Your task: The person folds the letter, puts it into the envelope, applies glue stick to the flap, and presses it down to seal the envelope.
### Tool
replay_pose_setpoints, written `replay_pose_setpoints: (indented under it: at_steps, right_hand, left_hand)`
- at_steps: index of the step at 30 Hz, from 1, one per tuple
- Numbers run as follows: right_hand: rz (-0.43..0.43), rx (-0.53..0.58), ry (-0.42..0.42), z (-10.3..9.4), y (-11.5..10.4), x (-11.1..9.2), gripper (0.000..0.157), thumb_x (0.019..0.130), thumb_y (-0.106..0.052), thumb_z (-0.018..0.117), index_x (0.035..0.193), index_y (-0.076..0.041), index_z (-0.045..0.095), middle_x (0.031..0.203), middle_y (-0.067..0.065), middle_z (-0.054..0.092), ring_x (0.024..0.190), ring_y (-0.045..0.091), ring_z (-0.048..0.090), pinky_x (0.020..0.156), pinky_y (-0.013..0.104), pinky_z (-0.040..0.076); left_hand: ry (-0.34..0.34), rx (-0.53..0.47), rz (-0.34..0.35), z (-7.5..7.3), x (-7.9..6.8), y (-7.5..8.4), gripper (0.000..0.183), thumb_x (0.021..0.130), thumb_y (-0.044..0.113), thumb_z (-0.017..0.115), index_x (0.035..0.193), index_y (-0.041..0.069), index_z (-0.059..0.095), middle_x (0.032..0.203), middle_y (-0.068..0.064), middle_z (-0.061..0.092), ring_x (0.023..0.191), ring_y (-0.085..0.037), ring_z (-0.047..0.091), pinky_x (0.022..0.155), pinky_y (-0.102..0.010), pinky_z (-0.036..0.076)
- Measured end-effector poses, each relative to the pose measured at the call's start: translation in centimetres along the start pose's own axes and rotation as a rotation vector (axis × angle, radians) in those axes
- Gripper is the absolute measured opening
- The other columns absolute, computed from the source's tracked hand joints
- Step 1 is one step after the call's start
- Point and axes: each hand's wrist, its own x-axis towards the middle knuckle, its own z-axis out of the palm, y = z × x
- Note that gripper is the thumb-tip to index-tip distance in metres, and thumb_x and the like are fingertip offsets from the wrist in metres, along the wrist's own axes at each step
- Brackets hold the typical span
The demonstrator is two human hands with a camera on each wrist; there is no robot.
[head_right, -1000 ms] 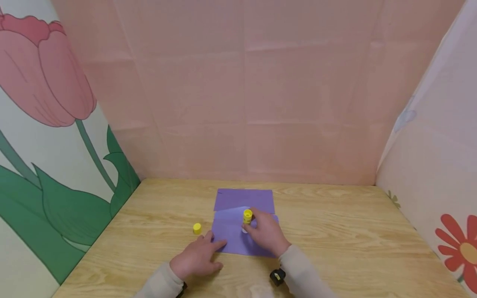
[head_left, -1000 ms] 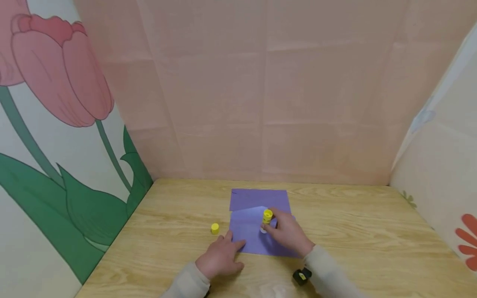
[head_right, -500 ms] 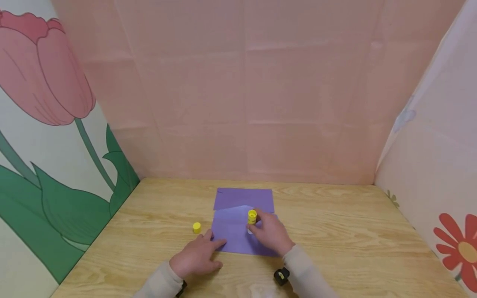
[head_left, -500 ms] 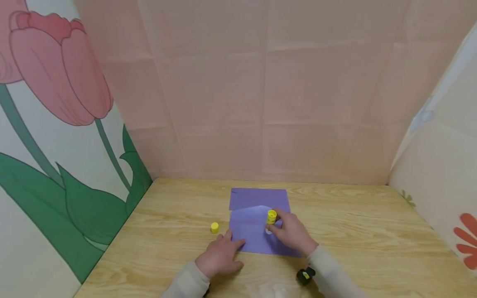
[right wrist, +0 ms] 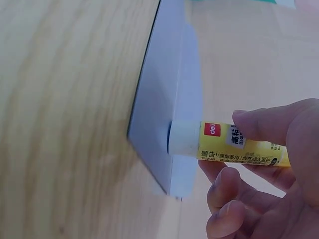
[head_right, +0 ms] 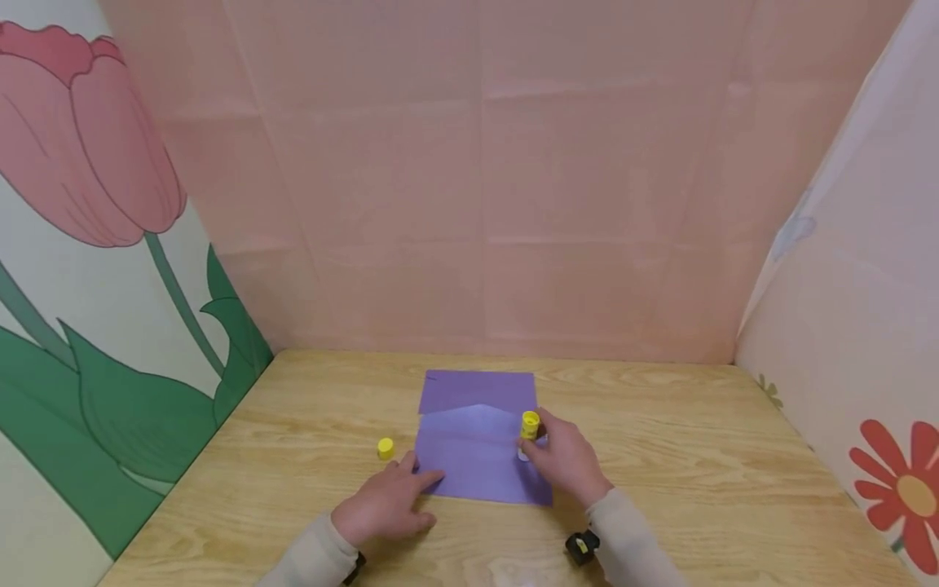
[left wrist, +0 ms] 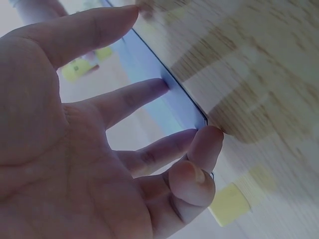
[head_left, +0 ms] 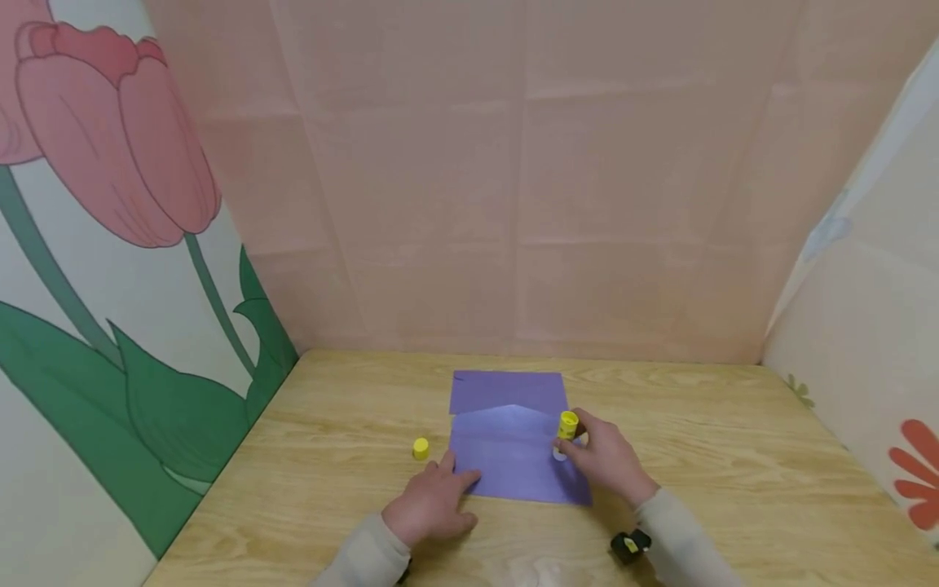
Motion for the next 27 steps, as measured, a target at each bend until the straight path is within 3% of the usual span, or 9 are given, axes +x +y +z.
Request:
replay_pose_setpoints:
  at_steps: [6,12,16,22,27]
  right_hand:
    - [0.043,-0.045,0.005,-0.9,0.9,-0.4,0.027,0.090,-0.023,0.075,0.108,-0.007,0.062,0.095,0.006,0.068,0.073,0.016,0.053,0.064,0.032,0.044]
    - [-0.006,-0.056,0.138,-1.4,0.8,-0.1,0.024,0.087,-0.022,0.078,0.095,-0.006,0.062,0.082,0.006,0.060,0.067,0.017,0.049,0.059,0.030,0.042]
    - [0.058,0.004,0.201,-1.6,0.5,0.0,0.031,0.088,-0.030,0.077,0.099,-0.007,0.059,0.078,0.007,0.062,0.060,0.015,0.052,0.051,0.027,0.043]
    - [0.110,0.089,0.232,-1.6,0.0,-0.1,0.034,0.086,-0.026,0.078,0.099,-0.007,0.054,0.102,0.019,0.069,0.077,0.022,0.060,0.061,0.029,0.048]
    - [0.064,0.093,0.273,-1.2,-0.2,0.0,0.031,0.082,-0.018,0.080,0.084,-0.009,0.051,0.081,0.009,0.062,0.071,0.019,0.055,0.059,0.027,0.044]
  left_hand:
    - [0.018,-0.002,0.008,0.3,0.0,-0.1,0.059,0.083,0.038,0.074,0.138,0.021,0.061,0.132,-0.019,0.051,0.100,-0.030,0.055,0.077,-0.045,0.051]
    - [0.049,-0.019,0.021,0.0,0.1,-0.2,0.054,0.085,0.036,0.072,0.134,0.016,0.063,0.114,-0.013,0.054,0.087,-0.023,0.052,0.069,-0.035,0.047]
    - [0.099,-0.062,0.043,-0.3,0.4,-0.6,0.045,0.088,0.033,0.070,0.125,0.008,0.065,0.103,-0.008,0.059,0.085,-0.020,0.055,0.068,-0.034,0.048]
    - [0.215,-0.161,0.037,-0.5,0.8,-1.7,0.035,0.089,0.026,0.069,0.116,0.005,0.067,0.104,-0.009,0.069,0.095,-0.024,0.063,0.079,-0.040,0.053]
    - [0.365,-0.182,-0.008,-1.0,0.9,-3.0,0.022,0.086,0.016,0.070,0.105,0.005,0.067,0.096,-0.009,0.067,0.087,-0.025,0.061,0.067,-0.039,0.051]
